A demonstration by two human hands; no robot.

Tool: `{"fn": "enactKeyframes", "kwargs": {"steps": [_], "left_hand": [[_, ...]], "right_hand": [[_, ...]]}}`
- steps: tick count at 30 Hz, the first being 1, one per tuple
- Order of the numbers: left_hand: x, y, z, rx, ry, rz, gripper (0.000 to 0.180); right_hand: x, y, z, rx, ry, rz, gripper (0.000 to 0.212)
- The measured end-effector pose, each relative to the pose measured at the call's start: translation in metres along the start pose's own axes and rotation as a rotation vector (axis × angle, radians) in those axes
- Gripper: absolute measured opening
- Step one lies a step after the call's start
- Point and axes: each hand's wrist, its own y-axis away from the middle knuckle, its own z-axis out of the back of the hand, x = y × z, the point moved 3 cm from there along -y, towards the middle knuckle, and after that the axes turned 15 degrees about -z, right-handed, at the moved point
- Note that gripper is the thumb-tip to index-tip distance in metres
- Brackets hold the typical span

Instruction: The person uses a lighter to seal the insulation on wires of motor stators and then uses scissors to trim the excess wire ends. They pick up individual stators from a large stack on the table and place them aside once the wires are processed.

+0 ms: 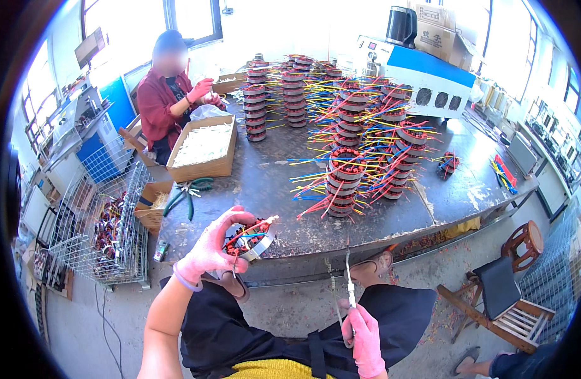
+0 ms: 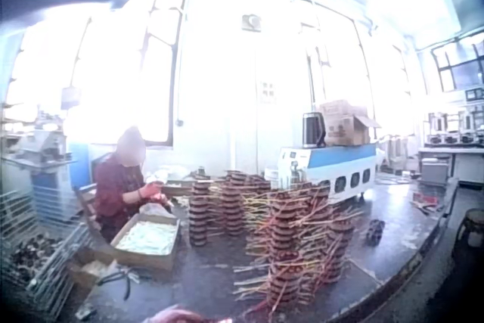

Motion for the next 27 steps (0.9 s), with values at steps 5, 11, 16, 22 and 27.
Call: {"fn": "enactKeyframes", "kwargs": {"steps": [5,11,16,22,27], "left_hand": [[-0.013,-0.001,0.0,-0.016,0.041,-0.05,0.097],[-0.026,-0.005,-0.006,-0.015,0.106,-0.041,0.105],[-0.026,-0.006,-0.006,-0.007,0.13,-0.144,0.096],[-0.034,-0.011,-0.011,0.014,0.2,-0.136,0.095],[-0.042,-0.012,-0.024,-0.04,0.457,-0.005,0.099]], "right_hand": [[0.0,0.001,0.003,0.02,-0.044,0.019,0.042],[-0.006,-0.002,0.01,0.01,-0.066,0.003,0.043],[-0.005,-0.002,0.011,0.001,-0.048,0.016,0.042],[-0.004,-0.003,0.014,-0.002,-0.036,0.027,0.042],[-0.007,-0.008,0.019,0.027,-0.042,0.028,0.044]]}}
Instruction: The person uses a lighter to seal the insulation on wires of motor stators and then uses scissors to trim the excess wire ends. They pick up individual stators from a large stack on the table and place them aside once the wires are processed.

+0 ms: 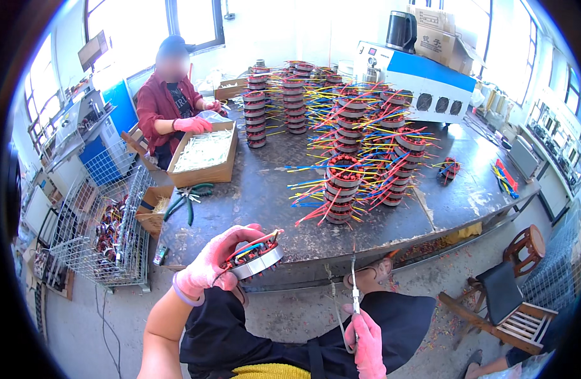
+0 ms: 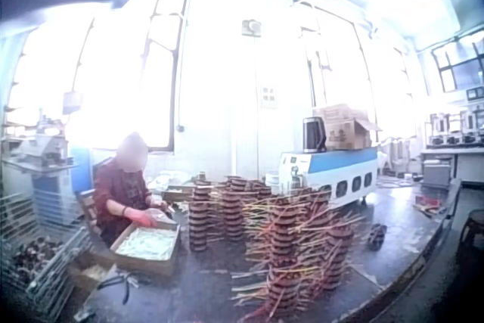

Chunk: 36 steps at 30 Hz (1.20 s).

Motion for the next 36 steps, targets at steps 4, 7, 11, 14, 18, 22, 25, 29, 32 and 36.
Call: {"fn": "enactKeyframes", "kwargs": {"steps": [4,7,11,14,18,22,25,29,32,36], "left_hand": [[-0.005,0.001,-0.007,0.001,0.166,0.129,0.11],[-0.005,-0.001,-0.009,0.015,0.186,0.13,0.115],[-0.001,-0.001,-0.008,0.012,0.215,0.118,0.114],[0.004,-0.002,-0.007,0.009,0.18,0.076,0.108],[0.004,-0.007,0.006,0.156,-0.383,-0.168,0.105],[-0.008,-0.008,0.008,0.149,-0.845,-0.433,0.096],[-0.015,-0.01,0.004,0.153,-0.919,-0.457,0.093],[-0.022,-0.011,0.002,0.16,-0.977,-0.47,0.091],[-0.023,-0.01,0.001,0.156,-0.985,-0.475,0.09],[-0.024,-0.011,0.0,0.155,-0.981,-0.476,0.089]], "right_hand": [[-0.002,-0.004,0.0,-0.024,-0.05,0.011,0.044],[-0.004,-0.006,0.002,-0.038,-0.059,0.005,0.045],[-0.005,-0.008,0.002,-0.037,-0.044,0.003,0.045],[-0.004,-0.007,0.002,-0.038,-0.029,0.002,0.046],[-0.004,-0.008,0.005,-0.039,-0.032,0.001,0.046],[0.0,-0.009,0.001,-0.026,-0.032,-0.015,0.045],[0.0,-0.009,0.003,-0.043,-0.018,-0.025,0.046],[0.0,-0.009,0.003,-0.053,-0.002,-0.027,0.047],[-0.001,-0.009,0.003,-0.053,-0.003,-0.019,0.047],[-0.003,-0.009,0.005,-0.064,-0.008,-0.021,0.047]]}}
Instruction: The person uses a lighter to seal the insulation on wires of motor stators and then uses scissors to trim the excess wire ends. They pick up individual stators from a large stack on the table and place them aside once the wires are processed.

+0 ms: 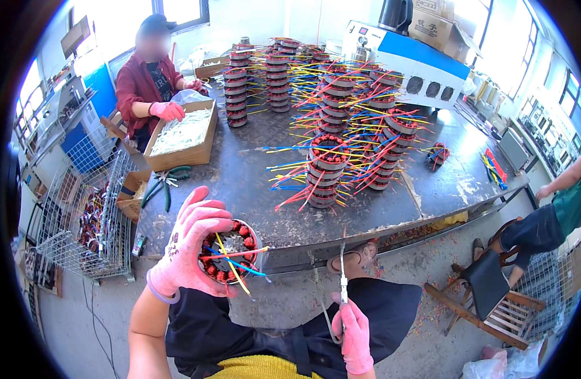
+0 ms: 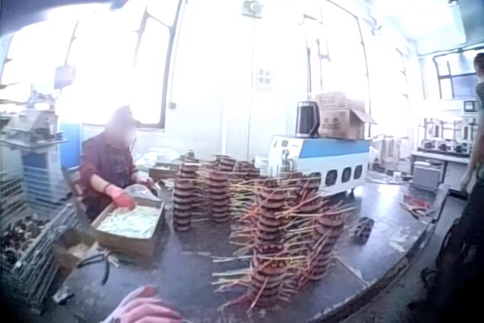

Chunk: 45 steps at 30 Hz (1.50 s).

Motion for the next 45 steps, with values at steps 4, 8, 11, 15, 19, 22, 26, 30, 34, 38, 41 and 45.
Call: {"fn": "enactKeyframes", "kwargs": {"steps": [4,8,11,15,19,22,26,30,34,38,41,45], "left_hand": [[0.009,0.001,-0.004,0.029,-0.019,0.037,0.088],[0.064,0.025,-0.03,0.073,-0.108,0.181,0.084],[0.124,0.048,-0.05,0.141,-0.157,0.377,0.083],[0.19,0.072,-0.068,0.143,-0.15,0.598,0.079],[0.231,0.084,-0.088,0.158,-0.273,0.605,0.081],[0.243,0.085,-0.099,0.152,-0.32,0.593,0.075],[0.254,0.087,-0.117,0.123,-0.308,0.621,0.088],[0.262,0.076,-0.13,0.189,-0.374,0.631,0.092],[0.254,0.071,-0.089,0.325,-0.479,0.498,0.086],[0.213,-0.049,-0.069,-0.103,0.003,0.476,0.064],[0.157,-0.136,-0.087,0.057,0.203,0.386,0.058],[0.145,-0.167,-0.124,0.396,0.14,0.186,0.097]], "right_hand": [[0.002,0.0,0.001,0.004,-0.019,0.011,0.045],[-0.001,-0.006,0.005,0.011,-0.054,0.026,0.044],[-0.003,-0.01,0.008,0.021,-0.051,0.007,0.046],[-0.006,-0.016,0.01,0.006,-0.082,-0.028,0.043],[-0.003,-0.021,0.013,0.028,-0.086,-0.067,0.042],[0.007,-0.02,0.004,-0.024,-0.078,-0.035,0.035],[0.007,-0.025,0.007,-0.034,-0.092,-0.043,0.035],[0.002,-0.033,0.018,-0.004,-0.146,-0.047,0.035],[-0.004,-0.033,0.018,0.035,-0.16,-0.039,0.029],[-0.016,-0.045,0.035,0.05,-0.161,0.03,0.03],[-0.012,-0.045,0.038,0.062,-0.161,0.04,0.031],[-0.004,-0.032,0.023,0.05,-0.186,0.06,0.032]]}}
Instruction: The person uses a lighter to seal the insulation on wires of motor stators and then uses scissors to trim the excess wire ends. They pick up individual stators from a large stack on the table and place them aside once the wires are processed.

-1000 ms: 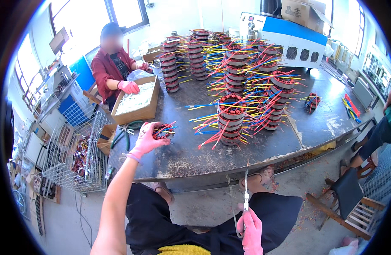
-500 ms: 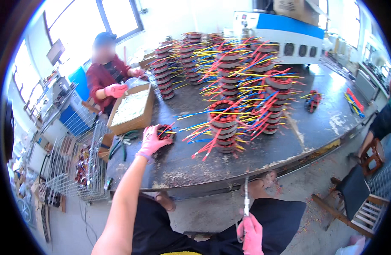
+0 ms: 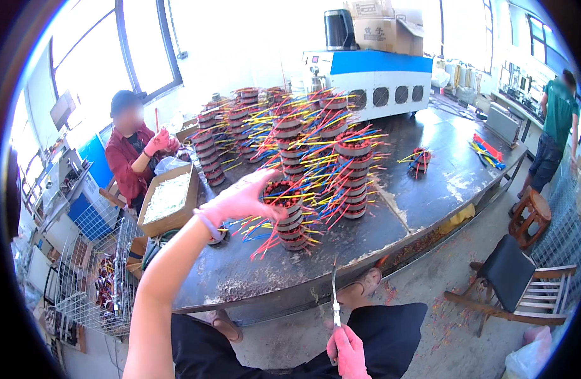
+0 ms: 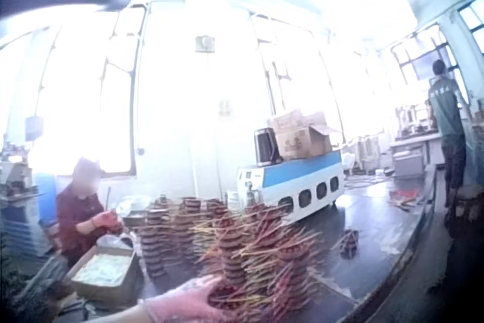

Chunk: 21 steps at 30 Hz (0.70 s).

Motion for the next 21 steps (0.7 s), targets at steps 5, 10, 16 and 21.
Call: {"fn": "enactKeyframes", "kwargs": {"steps": [5,10,16,21], "left_hand": [[0.004,-0.024,-0.022,0.076,-0.137,0.02,0.106],[-0.03,-0.016,0.002,-0.093,-0.16,-0.061,0.091],[-0.05,0.089,0.029,-0.193,-0.201,-0.044,0.093],[-0.027,0.19,-0.015,-0.043,-0.17,0.12,0.101]], "right_hand": [[0.0,0.012,0.006,0.006,-0.028,0.009,0.032],[0.008,0.019,0.016,-0.011,-0.018,0.024,0.032],[-0.023,-0.003,0.004,0.189,0.011,-0.041,0.04],[-0.026,0.004,-0.018,0.253,0.066,-0.124,0.04]]}}
